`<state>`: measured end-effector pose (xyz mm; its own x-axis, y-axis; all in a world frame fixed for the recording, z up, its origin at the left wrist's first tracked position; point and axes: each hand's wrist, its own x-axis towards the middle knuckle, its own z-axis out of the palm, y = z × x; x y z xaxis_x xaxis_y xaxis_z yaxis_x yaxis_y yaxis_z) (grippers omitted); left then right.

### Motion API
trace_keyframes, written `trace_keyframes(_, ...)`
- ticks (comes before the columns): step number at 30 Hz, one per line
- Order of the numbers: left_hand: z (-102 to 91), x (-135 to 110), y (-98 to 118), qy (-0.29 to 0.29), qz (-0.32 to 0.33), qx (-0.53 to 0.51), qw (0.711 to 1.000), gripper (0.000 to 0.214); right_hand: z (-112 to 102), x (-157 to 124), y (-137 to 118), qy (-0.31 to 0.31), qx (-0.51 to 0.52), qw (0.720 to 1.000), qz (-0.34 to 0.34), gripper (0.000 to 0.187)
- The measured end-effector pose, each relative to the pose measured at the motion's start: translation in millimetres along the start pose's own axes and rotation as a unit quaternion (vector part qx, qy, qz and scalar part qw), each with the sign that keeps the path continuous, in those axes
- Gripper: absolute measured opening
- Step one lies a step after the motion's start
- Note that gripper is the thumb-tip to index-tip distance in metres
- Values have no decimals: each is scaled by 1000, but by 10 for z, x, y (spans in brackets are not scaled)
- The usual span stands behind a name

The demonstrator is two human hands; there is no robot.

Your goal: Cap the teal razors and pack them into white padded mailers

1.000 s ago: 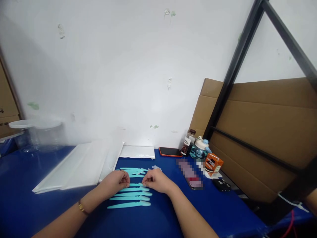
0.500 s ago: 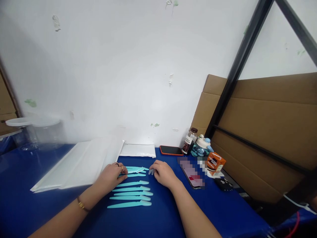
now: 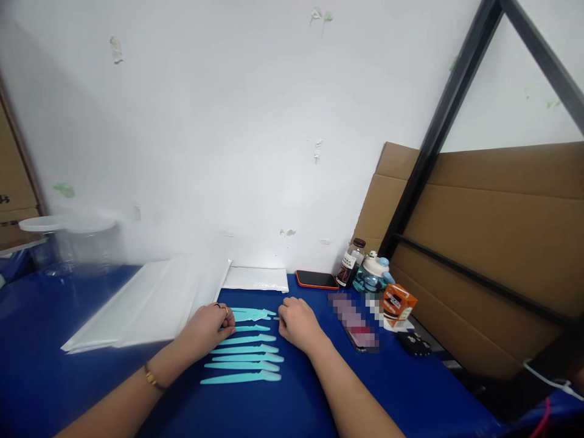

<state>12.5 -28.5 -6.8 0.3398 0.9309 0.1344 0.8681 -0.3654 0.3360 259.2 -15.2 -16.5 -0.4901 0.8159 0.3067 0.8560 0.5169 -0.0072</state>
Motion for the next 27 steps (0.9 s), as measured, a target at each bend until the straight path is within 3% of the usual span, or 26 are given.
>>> trace_keyframes(3,14,-4,-21,-7,4,-7,1000,9,13,-1,-3,19,90,996,18,13)
trace_keyframes(5,26,-4,-39,-10,3,-28,1000,9,27,0,8,39,196,978,53,9)
trace_keyframes(7,37,-5,-54,-8,0,-69,998,12,40,2,29,58,320,941,96,3)
trace_keyframes(10,43,-8,-60,-4,-11,-136,991,15,56,5,60,76,455,877,133,11)
trace_keyframes(12,44,-9,-56,-11,-18,-158,987,16,70,1,65,65,492,859,131,18)
trace_keyframes(14,44,-9,-52,-22,-25,-162,986,16,89,-6,53,37,486,864,126,19)
trace_keyframes(17,46,-7,-53,-23,-21,-154,988,14,117,-16,24,11,428,896,122,13)
trace_keyframes(19,48,-5,-57,-19,-19,-151,988,14,125,-18,16,22,403,906,130,11)
trace_keyframes(21,48,-3,-61,-20,-18,-150,988,15,119,-16,24,44,415,896,149,11)
trace_keyframes(23,50,-4,-65,-18,-18,-152,988,15,96,-15,38,51,467,867,165,9)
trace_keyframes(27,58,-13,-74,-14,-17,-160,987,16,29,-24,47,25,614,770,169,13)
